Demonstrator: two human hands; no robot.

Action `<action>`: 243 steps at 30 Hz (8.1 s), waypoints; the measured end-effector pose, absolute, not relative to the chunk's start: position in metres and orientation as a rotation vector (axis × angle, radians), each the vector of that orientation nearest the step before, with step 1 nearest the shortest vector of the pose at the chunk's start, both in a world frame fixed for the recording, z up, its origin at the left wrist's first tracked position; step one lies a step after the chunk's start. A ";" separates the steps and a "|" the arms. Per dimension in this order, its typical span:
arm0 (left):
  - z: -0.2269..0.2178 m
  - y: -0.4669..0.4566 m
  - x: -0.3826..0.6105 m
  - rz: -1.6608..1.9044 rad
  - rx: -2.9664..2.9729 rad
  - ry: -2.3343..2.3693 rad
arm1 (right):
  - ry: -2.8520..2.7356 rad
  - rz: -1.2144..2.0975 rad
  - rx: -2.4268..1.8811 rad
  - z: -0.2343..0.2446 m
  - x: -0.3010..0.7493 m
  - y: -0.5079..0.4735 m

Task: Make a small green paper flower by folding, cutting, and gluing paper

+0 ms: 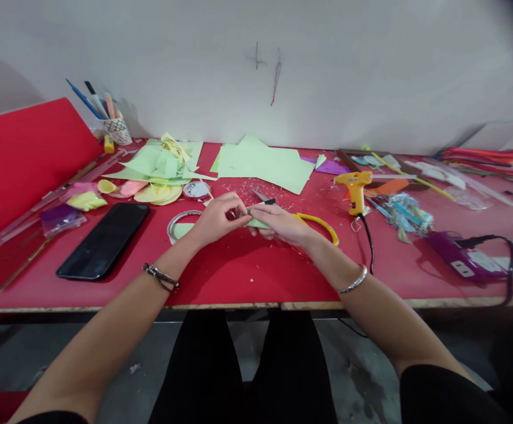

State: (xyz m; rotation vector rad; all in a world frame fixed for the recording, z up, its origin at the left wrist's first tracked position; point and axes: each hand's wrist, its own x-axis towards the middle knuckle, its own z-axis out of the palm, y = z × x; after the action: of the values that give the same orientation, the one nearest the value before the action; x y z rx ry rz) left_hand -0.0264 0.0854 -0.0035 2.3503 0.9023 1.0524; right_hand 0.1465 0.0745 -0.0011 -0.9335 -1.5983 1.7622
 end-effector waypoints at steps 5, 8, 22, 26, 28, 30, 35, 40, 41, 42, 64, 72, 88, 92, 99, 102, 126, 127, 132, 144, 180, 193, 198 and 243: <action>-0.003 0.087 -0.030 1.030 2.331 0.868 | -1.540 1.781 -0.926 0.003 0.148 0.074; -0.002 0.088 -0.033 0.995 2.337 0.838 | -1.509 1.805 -0.891 0.003 0.150 0.075; 0.004 0.085 -0.035 0.975 2.427 0.834 | -1.523 1.909 -0.814 -0.001 0.155 0.079; 0.003 0.086 -0.034 0.967 2.446 0.855 | -1.585 1.905 -0.791 -0.002 0.157 0.080; 0.002 0.087 -0.034 0.948 2.480 0.882 | -1.609 1.913 -0.777 -0.002 0.157 0.080; 0.001 0.087 -0.034 0.934 2.514 0.898 | -1.622 1.918 -0.775 -0.002 0.158 0.079; 0.002 0.088 -0.036 0.956 2.545 0.849 | -1.642 1.948 -0.784 -0.001 0.159 0.079; 0.005 0.086 -0.037 0.961 2.638 0.812 | -1.702 2.031 -0.780 0.001 0.160 0.076; 0.005 0.085 -0.037 0.967 2.654 0.808 | -1.711 2.050 -0.779 0.002 0.160 0.076; 0.005 0.085 -0.036 0.971 2.668 0.806 | -1.715 2.065 -0.781 0.002 0.160 0.075; 0.009 0.077 -0.030 1.056 2.393 0.746 | -2.312 0.815 -0.960 0.004 0.152 0.074; 0.005 0.078 -0.027 1.071 2.575 0.708 | -2.316 0.600 -1.185 0.000 0.149 0.074; 0.006 0.077 -0.026 1.110 2.482 0.711 | -2.208 0.514 -1.177 -0.006 0.148 0.077; 0.005 0.077 -0.027 1.109 2.432 0.742 | -2.194 0.452 -1.160 -0.004 0.148 0.076; 0.006 0.076 -0.026 1.118 2.491 0.710 | -2.189 0.429 -1.159 -0.004 0.148 0.076; 0.006 0.076 -0.026 1.123 2.540 0.764 | -2.188 0.437 -1.176 -0.005 0.148 0.076; 0.001 0.076 -0.024 1.122 2.748 0.866 | -2.116 0.482 -1.353 -0.008 0.145 0.074; 0.000 0.077 -0.024 1.122 2.758 0.859 | -2.123 0.486 -1.345 -0.008 0.145 0.074; -0.001 0.078 -0.022 1.210 2.710 0.762 | -2.154 0.476 -1.313 -0.011 0.145 0.074; -0.005 0.075 -0.013 1.126 2.681 0.900 | -2.236 0.434 -1.330 -0.012 0.143 0.075; 0.003 0.074 -0.018 1.449 2.395 0.901 | -2.095 0.355 -0.991 -0.011 0.139 0.078; 0.003 0.074 -0.019 1.330 2.369 0.853 | -2.174 0.336 -1.310 -0.005 0.145 0.072; 0.001 0.073 -0.017 1.284 2.337 0.828 | -2.191 0.301 -1.293 -0.006 0.145 0.073; 0.001 0.081 -0.027 1.196 2.694 0.767 | -2.343 0.225 -1.382 -0.008 0.140 0.072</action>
State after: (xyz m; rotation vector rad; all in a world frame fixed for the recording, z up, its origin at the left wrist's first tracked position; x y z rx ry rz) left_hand -0.0267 0.0810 0.0009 2.6943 0.7670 1.1959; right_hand 0.1404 0.0715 -0.0075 -1.3824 -2.3431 0.2245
